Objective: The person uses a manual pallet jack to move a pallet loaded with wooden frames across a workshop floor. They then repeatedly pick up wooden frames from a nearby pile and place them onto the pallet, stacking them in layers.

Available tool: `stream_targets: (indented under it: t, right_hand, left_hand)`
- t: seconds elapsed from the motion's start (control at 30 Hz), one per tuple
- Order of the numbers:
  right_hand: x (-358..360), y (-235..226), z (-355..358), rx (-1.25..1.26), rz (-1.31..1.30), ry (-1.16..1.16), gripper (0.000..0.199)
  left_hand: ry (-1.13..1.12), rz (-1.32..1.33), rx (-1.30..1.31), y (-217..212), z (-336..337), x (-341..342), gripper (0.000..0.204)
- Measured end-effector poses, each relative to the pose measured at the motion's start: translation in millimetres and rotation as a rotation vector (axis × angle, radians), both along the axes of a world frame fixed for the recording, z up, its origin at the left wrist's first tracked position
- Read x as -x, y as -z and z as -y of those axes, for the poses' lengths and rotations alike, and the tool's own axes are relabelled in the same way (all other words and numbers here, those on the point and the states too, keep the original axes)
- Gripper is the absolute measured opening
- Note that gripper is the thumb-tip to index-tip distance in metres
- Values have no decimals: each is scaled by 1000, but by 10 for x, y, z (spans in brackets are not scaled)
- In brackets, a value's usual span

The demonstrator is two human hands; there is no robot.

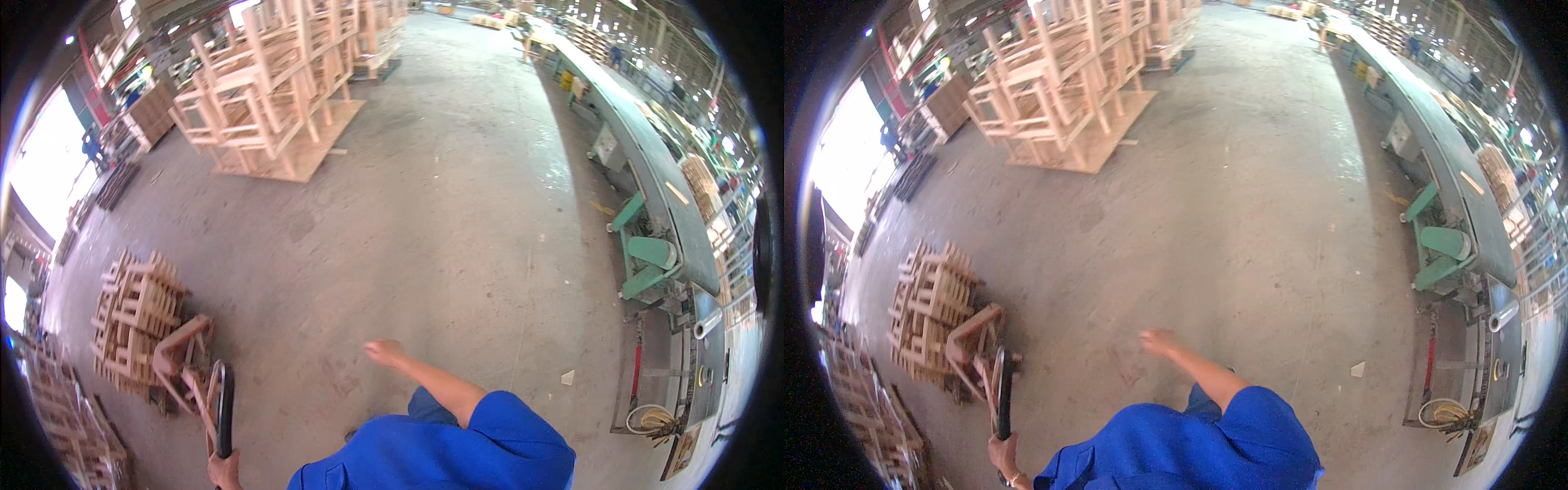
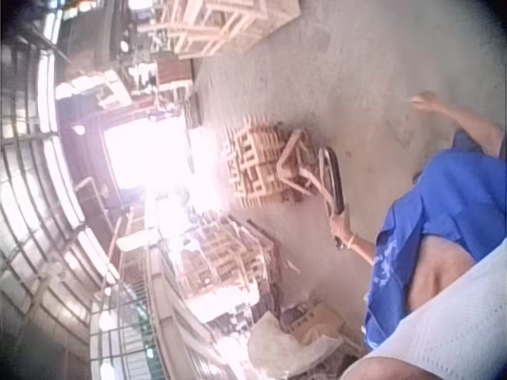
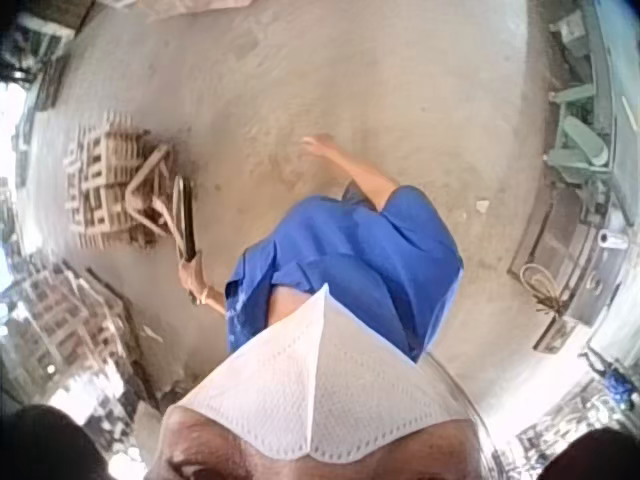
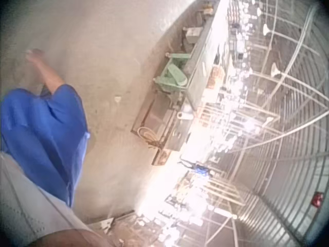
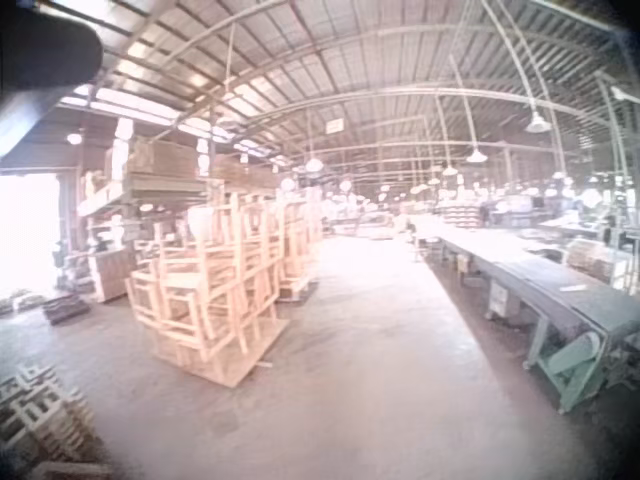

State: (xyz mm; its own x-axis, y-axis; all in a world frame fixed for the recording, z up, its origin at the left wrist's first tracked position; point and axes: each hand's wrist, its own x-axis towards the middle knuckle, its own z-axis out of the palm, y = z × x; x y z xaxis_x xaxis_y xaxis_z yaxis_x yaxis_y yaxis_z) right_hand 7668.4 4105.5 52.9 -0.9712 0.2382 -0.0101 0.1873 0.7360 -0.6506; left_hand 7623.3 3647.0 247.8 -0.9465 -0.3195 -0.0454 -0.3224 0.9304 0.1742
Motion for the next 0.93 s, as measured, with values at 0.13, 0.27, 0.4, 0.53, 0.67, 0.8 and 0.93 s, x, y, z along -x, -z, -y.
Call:
stream_targets:
  t: [0.13,0.27,0.4,0.53,0.67,0.8,0.93]
  right_hand:
    - [-1514,526,-1332,116,442,492,34]
    - [-2922,793,-2120,197,794,814,37]
    - [-3824,1023,-2750,510,693,1086,28]
    - [-3632,1114,-3361,969,441,1288,24]
    - [-3237,1068,-4340,1010,259,1234,27]
    - [-3082,728,-5466,1063,109,1297,30]
    - [-3049,806,-5651,1113,121,1334,31]
  left_hand:
    - [-180,28,-9,98,-332,79,33]
    - [-191,-26,-25,54,-924,235,31]
    - [-253,-35,2,187,-1792,531,36]
    - [-264,-71,-111,103,-2378,541,42]
    - [-210,-141,-287,50,-2893,463,33]
    - [-203,-129,-306,301,-3814,622,31]
    - [-300,16,-284,96,-3771,425,43]
